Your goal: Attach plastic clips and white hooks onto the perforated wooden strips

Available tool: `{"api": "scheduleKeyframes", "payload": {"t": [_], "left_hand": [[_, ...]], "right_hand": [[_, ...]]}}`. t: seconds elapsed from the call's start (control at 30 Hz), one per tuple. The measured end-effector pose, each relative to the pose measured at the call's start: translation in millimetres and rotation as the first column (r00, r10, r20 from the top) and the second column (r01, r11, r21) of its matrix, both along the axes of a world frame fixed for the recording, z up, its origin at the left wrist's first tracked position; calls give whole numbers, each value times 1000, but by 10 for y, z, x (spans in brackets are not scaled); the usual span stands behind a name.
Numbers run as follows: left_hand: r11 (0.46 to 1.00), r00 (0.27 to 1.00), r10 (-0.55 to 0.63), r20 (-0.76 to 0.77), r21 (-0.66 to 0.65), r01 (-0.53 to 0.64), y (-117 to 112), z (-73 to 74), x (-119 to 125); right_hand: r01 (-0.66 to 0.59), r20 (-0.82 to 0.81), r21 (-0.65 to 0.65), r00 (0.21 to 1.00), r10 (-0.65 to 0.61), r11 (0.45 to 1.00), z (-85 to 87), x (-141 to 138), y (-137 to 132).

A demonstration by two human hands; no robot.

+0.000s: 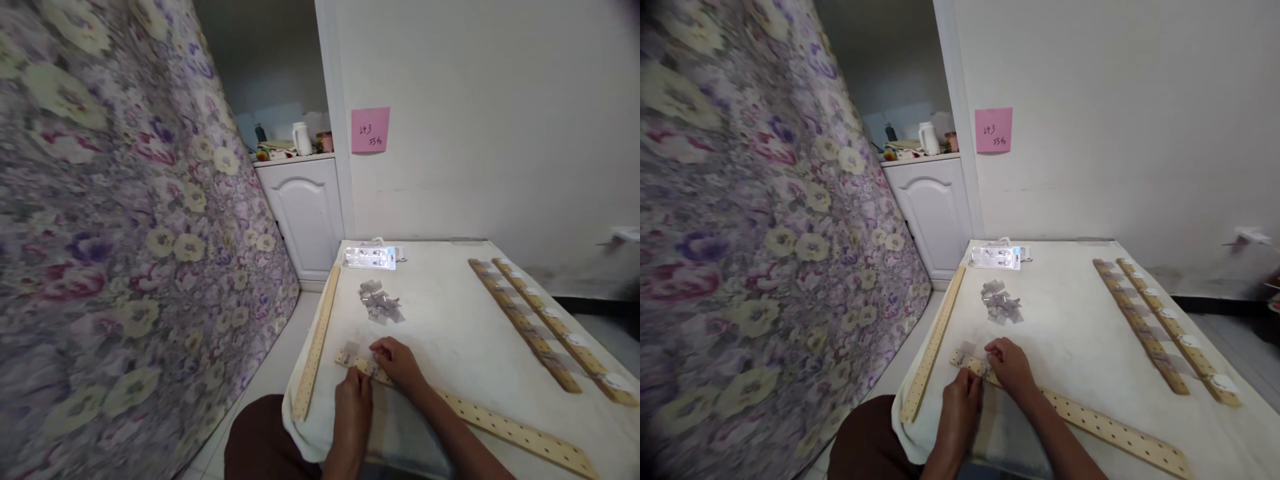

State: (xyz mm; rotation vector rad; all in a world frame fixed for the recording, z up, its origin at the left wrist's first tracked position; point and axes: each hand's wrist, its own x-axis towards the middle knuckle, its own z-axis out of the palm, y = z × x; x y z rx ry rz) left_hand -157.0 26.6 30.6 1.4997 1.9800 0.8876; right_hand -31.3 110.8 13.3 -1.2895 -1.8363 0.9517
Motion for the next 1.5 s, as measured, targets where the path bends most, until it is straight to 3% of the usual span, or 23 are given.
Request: {"api": "scheduleKeyframes", "payload": {"t": [1.5], "left_hand": [[999, 999, -12, -34, 37, 14, 11, -49, 4]], "right_hand": [[6, -12, 30, 1000, -6, 1000, -12, 0, 9]]}}
